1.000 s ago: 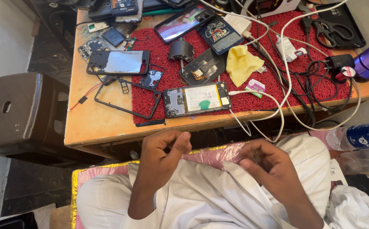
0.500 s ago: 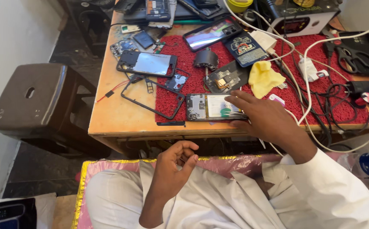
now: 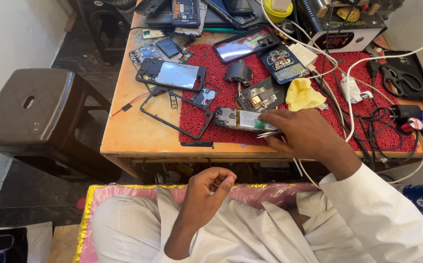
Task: The person sits on the floor and uses a metal tool to scrape adhesive residue from the back cover of a disassembled smartphone. The person wipes the cover with a yellow cloth and continues to scrape the surface to remove remaining adhesive.
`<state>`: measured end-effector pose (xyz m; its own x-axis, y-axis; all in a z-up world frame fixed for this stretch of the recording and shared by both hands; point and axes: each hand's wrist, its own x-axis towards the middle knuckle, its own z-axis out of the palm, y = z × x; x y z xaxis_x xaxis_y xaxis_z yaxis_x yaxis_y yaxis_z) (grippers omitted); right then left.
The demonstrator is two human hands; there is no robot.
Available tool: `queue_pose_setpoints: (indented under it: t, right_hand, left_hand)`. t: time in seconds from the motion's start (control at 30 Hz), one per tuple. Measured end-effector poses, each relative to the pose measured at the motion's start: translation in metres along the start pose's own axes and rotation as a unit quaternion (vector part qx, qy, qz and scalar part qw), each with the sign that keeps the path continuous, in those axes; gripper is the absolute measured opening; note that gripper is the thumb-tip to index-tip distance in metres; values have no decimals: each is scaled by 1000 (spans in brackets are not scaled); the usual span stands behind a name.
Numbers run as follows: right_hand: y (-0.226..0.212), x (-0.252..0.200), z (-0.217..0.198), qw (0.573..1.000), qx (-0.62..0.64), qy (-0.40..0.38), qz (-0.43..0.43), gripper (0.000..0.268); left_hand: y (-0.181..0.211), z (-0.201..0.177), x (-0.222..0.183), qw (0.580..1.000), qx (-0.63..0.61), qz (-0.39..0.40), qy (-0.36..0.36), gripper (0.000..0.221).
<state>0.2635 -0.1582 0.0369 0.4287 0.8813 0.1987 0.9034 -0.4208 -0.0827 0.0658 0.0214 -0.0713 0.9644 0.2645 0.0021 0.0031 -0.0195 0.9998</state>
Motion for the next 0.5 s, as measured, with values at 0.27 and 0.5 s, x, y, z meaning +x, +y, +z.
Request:
queue_pose_setpoints:
  t: [0.27, 0.5]
  right_hand:
    - [-3, 12, -8, 996, -33, -57, 57, 68]
    - [5, 9, 4, 998, -52, 10, -18, 43]
  left_hand:
    - [2, 4, 1, 1000, -3, 3, -6, 16]
    - [3, 7, 1, 1000, -1, -16, -18, 17]
